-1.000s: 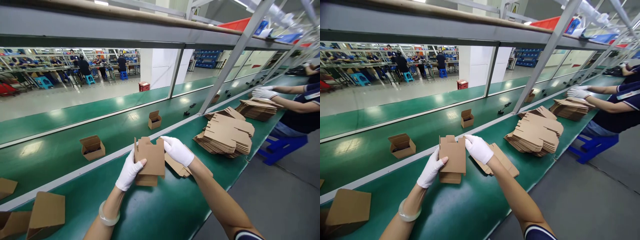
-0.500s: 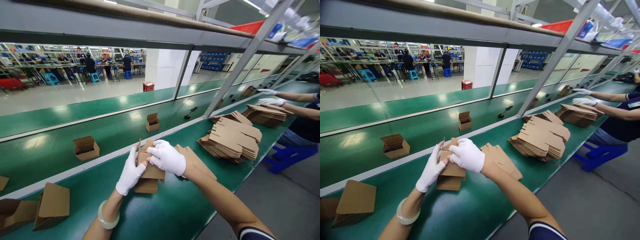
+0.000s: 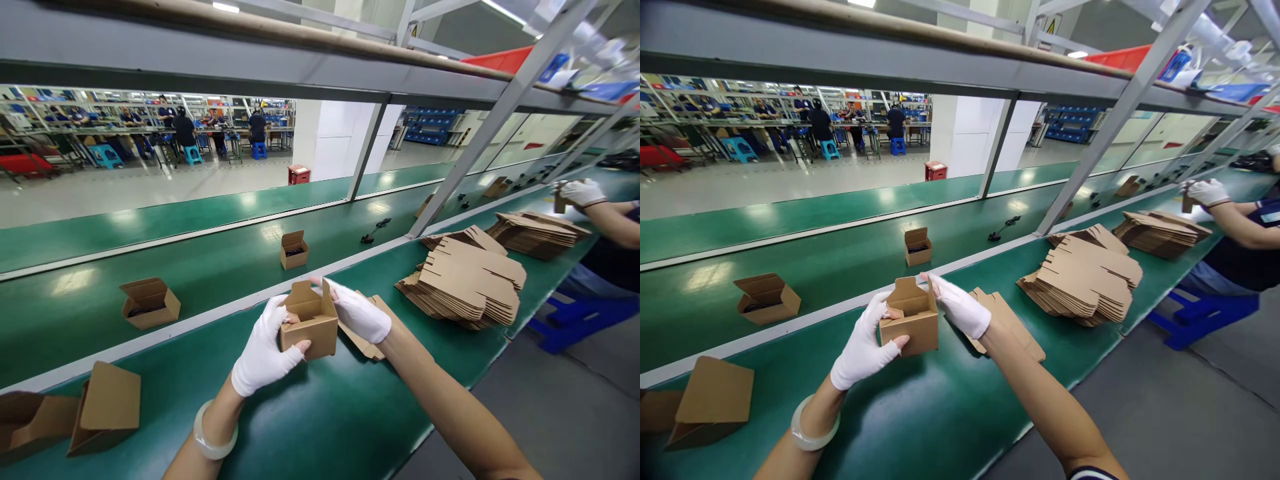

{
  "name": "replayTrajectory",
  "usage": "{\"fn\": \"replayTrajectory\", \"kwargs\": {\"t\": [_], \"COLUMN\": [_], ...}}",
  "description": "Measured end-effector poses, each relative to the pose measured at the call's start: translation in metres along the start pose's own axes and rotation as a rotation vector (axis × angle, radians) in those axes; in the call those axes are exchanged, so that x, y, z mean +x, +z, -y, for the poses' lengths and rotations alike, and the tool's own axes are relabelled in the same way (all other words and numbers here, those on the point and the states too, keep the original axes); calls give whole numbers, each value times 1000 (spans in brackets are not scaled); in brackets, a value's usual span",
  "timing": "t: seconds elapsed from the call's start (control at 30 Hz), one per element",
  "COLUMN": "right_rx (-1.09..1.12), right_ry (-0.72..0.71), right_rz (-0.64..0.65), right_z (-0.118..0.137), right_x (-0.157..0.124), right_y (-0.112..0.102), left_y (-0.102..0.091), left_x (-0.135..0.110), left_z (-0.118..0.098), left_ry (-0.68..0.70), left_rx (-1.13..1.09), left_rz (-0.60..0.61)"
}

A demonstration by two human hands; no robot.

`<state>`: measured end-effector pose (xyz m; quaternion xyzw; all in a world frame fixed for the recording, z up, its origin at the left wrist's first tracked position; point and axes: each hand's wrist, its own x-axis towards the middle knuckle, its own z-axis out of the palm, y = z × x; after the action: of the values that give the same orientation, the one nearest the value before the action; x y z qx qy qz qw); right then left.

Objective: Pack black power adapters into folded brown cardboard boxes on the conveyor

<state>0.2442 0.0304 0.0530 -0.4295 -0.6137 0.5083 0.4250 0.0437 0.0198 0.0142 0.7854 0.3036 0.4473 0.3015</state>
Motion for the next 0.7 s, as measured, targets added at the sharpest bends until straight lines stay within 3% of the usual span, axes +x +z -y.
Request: {"fn": "replayTrajectory", "kwargs": {"t": [0.1, 0.3, 0.4, 0.5, 0.63, 0.7], "right_rx": [330, 319, 134, -224, -530, -672], "right_ry": [190, 276, 232, 199, 150, 139], "right_rz": [270, 319, 453, 575, 711, 699], "right_z": [-7, -13, -2, 17, 37, 40], "right_x": [-1, 2, 10, 19, 24, 22], "right_y": [5, 0, -13, -18, -8, 0], "left_y": [4, 6, 6, 5, 4, 5], "left_x": [-1, -5, -6, -6, -6, -6], "left_z": [-1, 3, 6, 7, 4, 2], "left_ry": [64, 52, 83, 124, 161, 153], "left_rx": [34, -1, -44, -51, -76, -73], "left_rz": [4, 38, 6, 30, 75, 101]}}
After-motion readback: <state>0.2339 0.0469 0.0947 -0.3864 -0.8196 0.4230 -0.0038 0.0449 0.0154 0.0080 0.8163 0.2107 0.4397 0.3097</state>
